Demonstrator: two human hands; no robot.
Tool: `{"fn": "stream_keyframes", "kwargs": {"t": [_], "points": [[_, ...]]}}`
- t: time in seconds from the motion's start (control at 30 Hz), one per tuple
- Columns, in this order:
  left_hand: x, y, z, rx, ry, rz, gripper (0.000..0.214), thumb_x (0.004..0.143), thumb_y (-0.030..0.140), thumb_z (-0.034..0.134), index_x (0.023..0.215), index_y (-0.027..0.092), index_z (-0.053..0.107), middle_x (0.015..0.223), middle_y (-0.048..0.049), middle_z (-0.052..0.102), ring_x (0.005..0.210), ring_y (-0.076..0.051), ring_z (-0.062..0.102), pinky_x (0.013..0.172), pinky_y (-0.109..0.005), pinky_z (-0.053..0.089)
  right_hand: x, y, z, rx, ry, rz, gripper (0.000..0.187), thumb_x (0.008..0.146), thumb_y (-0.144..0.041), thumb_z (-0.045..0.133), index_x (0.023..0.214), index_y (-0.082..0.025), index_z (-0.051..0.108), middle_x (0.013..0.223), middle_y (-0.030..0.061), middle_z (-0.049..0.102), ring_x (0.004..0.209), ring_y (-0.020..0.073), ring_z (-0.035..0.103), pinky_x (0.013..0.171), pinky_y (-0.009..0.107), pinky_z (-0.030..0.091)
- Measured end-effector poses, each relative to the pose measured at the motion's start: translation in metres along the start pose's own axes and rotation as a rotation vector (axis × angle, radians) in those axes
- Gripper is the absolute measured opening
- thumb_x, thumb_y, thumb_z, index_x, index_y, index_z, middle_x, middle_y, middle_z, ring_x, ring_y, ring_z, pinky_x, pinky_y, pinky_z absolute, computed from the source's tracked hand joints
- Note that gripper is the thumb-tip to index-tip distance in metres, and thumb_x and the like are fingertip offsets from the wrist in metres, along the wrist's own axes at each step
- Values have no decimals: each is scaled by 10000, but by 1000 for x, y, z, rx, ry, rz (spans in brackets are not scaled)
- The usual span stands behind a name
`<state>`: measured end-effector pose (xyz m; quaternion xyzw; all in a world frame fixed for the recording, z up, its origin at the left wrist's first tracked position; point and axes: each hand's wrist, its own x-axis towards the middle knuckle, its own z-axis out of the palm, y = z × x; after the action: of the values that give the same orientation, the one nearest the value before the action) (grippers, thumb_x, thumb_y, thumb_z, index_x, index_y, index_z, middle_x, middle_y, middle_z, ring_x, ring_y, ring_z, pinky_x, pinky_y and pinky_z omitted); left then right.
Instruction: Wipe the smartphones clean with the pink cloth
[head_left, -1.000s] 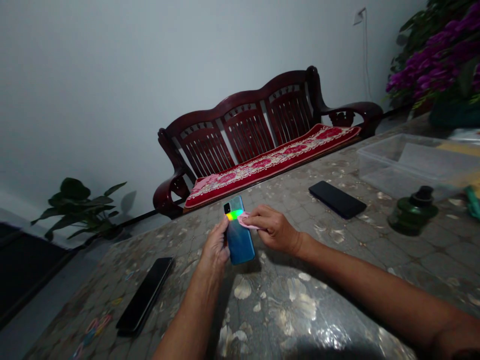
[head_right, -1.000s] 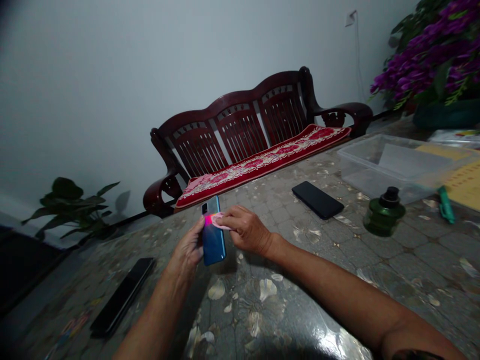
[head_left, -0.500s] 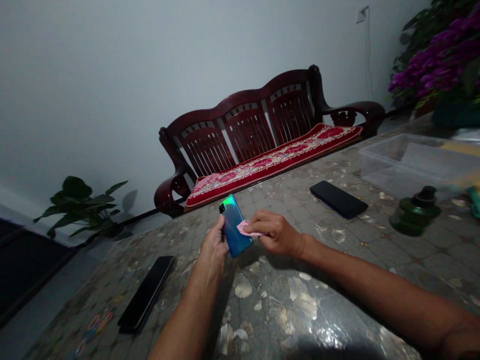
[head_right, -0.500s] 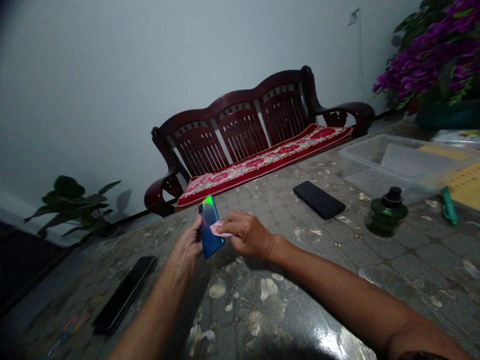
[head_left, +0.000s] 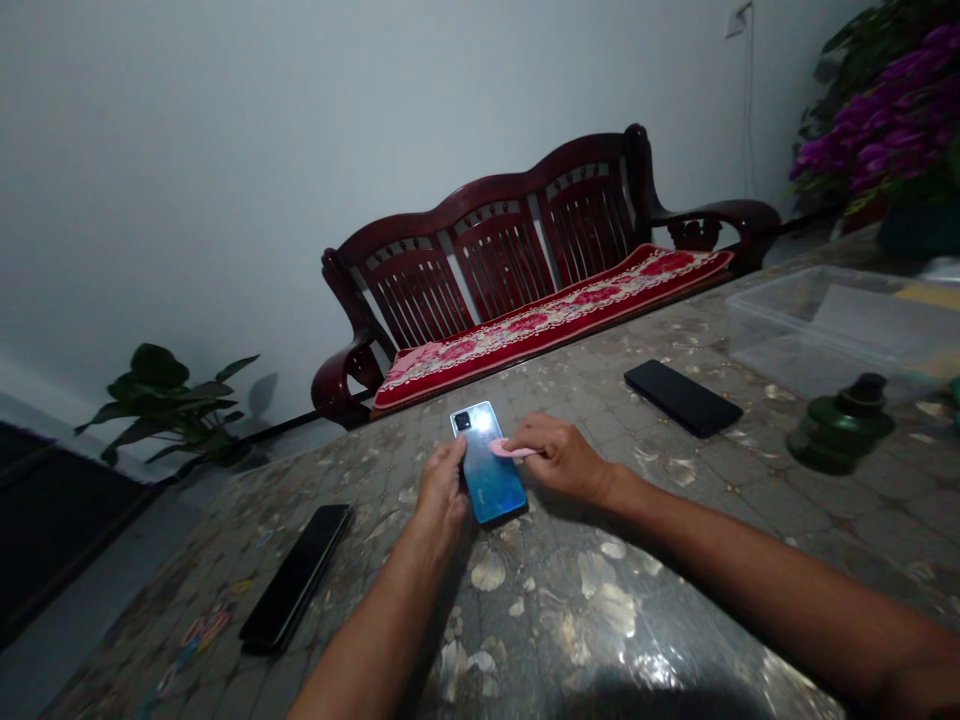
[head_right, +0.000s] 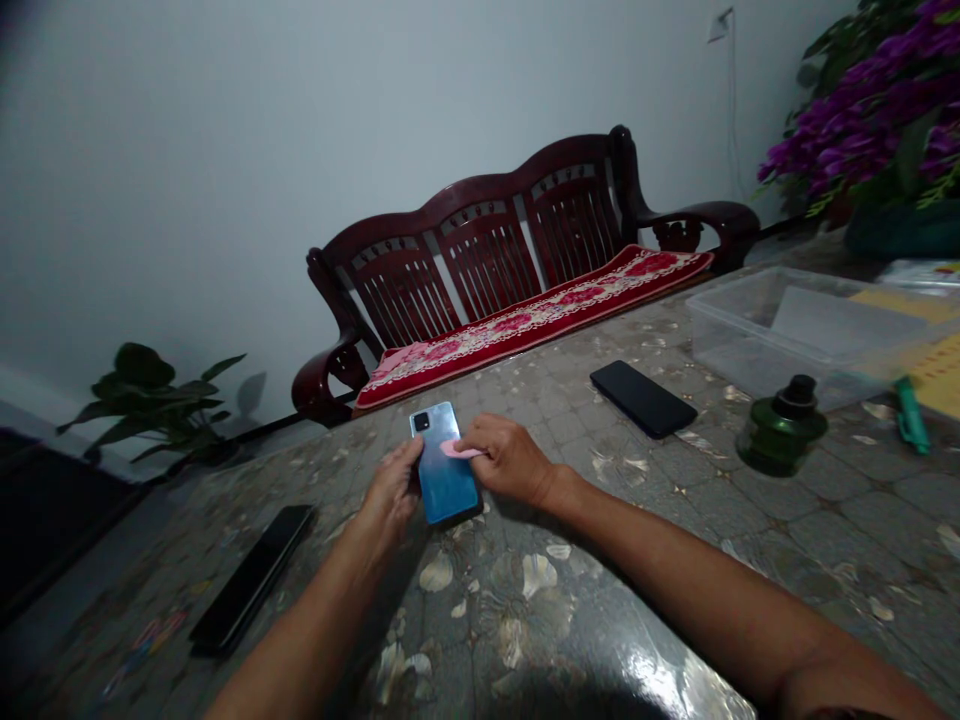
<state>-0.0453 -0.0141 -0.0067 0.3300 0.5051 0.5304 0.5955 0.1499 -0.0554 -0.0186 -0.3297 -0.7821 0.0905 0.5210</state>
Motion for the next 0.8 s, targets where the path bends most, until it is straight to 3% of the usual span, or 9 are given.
{"fn": "stream_keyframes", "kwargs": {"t": [0.17,0.43,0.63,0.8], "points": [[-5,-19,4,13,-15,-47,313,626,284,904,708,152,632,582,-10,666,506,-137,588,544,-263,496,-4,14,5,-143,2,112,302,926,-45,570,1113,-201,749,911,52,660,867,167,605,793,275,490],[8,-30,4,164,-116,-76,367,514,335,925,658,137,652,544,-6,634,457,-120,548,491,-239,424,-9,20,12,-378,-285,117,171,959,-139,601,1072,-166,727,992,94,657,949,200,573,822,292,456],[10,-24,2,333,-164,-29,285,474,242,905,543,123,655,493,-7,595,422,-97,488,441,-211,328,-13,12,12,-364,-467,-6,167,831,-69,647,940,-159,736,951,97,686,899,222,591,772,305,459],[10,-23,-1,419,-212,11,229,479,222,890,550,114,701,517,-34,632,440,-113,496,460,-213,328,-12,13,12,-359,-442,-13,189,859,-77,629,970,-176,747,956,94,693,923,224,599,783,306,462]]}}
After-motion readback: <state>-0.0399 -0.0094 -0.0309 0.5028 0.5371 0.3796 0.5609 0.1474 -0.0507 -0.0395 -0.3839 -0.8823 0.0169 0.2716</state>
